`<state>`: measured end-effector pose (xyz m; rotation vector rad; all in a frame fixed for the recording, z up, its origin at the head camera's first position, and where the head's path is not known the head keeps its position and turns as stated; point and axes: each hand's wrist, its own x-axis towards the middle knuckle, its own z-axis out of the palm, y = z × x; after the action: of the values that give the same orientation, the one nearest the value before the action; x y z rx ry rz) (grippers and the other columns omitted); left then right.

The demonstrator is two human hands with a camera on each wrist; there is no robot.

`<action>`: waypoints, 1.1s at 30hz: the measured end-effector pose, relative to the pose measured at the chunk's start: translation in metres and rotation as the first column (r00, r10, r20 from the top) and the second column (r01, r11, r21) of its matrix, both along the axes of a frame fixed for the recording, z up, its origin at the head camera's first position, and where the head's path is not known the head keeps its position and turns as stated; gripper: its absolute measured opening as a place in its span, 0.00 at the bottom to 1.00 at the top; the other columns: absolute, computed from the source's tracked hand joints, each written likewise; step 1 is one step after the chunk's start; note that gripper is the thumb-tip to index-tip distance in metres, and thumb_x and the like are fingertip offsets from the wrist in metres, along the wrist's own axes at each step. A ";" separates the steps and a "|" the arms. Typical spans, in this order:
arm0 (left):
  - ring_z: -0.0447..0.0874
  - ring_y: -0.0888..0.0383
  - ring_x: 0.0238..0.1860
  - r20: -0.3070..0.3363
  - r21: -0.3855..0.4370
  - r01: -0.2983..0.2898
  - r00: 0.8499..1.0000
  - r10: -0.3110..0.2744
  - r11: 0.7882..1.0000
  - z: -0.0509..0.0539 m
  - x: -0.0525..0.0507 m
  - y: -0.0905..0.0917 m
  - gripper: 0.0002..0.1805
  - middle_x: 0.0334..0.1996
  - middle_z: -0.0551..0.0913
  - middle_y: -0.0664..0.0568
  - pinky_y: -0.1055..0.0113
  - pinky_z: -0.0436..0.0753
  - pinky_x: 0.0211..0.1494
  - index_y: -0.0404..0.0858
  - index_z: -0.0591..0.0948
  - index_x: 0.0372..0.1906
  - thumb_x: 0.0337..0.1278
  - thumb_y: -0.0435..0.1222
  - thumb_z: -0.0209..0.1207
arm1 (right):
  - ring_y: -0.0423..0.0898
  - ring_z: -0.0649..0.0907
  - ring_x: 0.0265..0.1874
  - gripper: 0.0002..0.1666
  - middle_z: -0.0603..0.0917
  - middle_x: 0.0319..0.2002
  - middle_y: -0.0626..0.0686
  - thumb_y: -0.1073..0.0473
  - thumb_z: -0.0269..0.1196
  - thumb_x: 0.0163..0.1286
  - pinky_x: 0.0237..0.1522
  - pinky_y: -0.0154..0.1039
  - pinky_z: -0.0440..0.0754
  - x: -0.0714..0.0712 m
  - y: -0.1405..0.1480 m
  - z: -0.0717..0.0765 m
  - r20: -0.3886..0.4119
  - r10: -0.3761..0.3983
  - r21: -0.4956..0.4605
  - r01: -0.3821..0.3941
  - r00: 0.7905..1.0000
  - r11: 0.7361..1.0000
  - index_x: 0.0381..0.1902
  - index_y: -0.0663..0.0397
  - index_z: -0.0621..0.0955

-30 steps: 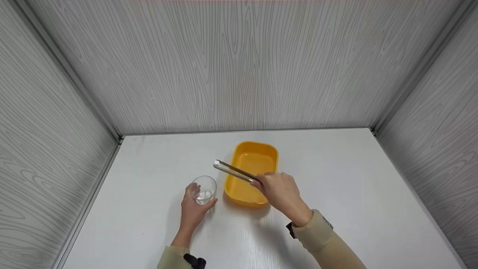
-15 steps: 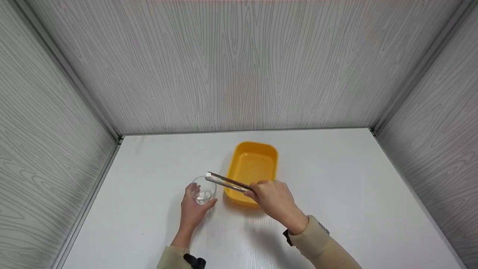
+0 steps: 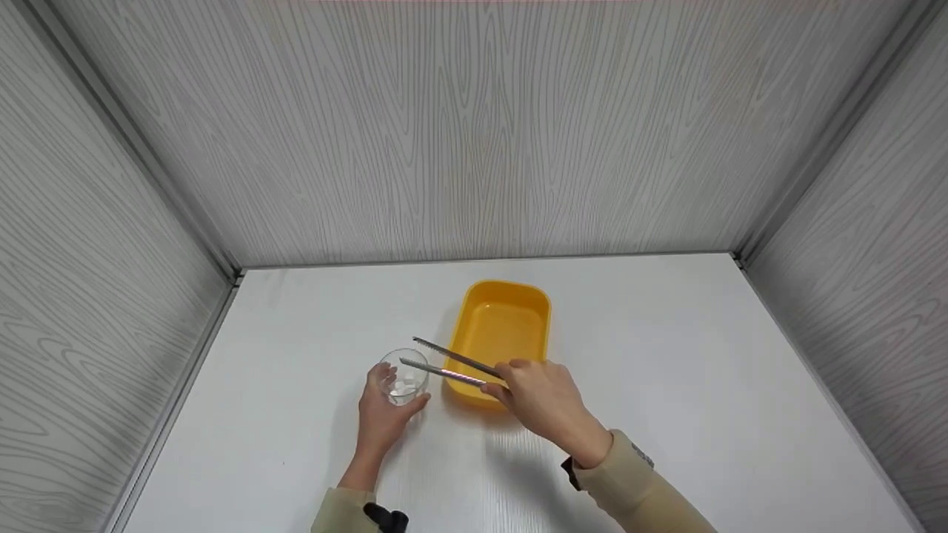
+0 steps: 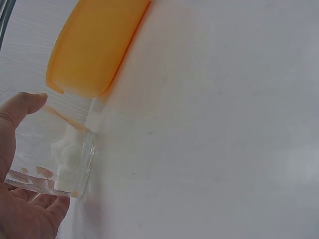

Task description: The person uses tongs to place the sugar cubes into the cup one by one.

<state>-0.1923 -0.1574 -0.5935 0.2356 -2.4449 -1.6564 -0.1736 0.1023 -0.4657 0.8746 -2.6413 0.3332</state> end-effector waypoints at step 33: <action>0.68 0.40 0.66 -0.015 -0.004 -0.003 1.000 0.003 1.000 0.002 0.000 0.001 0.50 0.65 0.69 0.35 0.52 0.69 0.68 0.30 0.61 0.69 0.40 0.35 0.76 | 0.44 0.79 0.22 0.21 0.83 0.28 0.48 0.46 0.70 0.62 0.20 0.42 0.77 -0.004 0.102 -0.028 0.237 -0.343 -0.189 0.389 0.909 0.902 0.43 0.58 0.84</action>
<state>-0.1927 -0.1567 -0.5919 0.2253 -2.4360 -1.6462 -0.1780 0.2045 -0.4937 0.2664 -2.7973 0.6418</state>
